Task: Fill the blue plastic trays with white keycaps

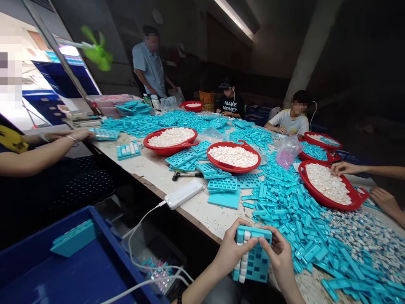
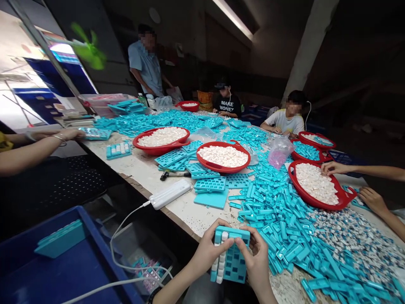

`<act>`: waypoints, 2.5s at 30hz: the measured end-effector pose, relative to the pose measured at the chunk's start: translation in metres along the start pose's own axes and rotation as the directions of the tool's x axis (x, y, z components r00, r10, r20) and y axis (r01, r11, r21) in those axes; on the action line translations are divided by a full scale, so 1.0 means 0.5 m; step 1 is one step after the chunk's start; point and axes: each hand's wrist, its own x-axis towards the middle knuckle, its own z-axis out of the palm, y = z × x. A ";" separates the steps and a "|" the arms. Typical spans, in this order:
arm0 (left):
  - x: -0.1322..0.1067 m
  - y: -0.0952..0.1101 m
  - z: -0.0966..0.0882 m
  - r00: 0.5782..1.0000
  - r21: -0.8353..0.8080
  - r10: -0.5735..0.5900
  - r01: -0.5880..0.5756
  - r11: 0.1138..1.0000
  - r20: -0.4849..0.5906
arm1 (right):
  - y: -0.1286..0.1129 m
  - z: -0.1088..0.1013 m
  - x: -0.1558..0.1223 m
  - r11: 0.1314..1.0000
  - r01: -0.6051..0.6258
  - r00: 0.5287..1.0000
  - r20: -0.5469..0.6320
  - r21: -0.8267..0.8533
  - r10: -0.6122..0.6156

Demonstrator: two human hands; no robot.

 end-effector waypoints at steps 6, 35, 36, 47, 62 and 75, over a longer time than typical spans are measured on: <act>-0.027 0.009 -0.017 0.989 0.069 0.147 -0.149 0.986 0.030 | -0.015 -0.012 -0.026 0.992 0.117 0.988 0.110 -0.054 -0.111; 0.202 0.022 -0.026 0.702 0.463 -0.164 -0.258 0.848 0.693 | 0.044 -0.462 -0.002 0.412 -0.555 0.766 -0.637 -0.722 -0.084; 0.200 0.019 -0.022 0.713 0.449 -0.124 -0.287 0.846 0.690 | 0.043 -0.460 0.002 0.386 -0.580 0.760 -0.647 -0.717 -0.063; 0.020 -0.021 -0.098 0.943 0.574 0.156 -0.305 0.760 0.293 | 0.040 -0.455 0.026 0.580 -0.462 0.699 -0.678 -0.671 -0.227; -0.086 -0.029 -0.024 0.990 -0.130 -0.132 0.137 0.982 0.047 | 0.027 0.015 -0.060 0.704 0.635 0.770 0.192 -0.317 -0.608; -0.057 -0.070 -0.103 0.946 0.418 0.307 -0.238 0.877 -0.107 | 0.072 -0.018 -0.051 0.844 0.443 0.895 0.086 -0.304 -0.438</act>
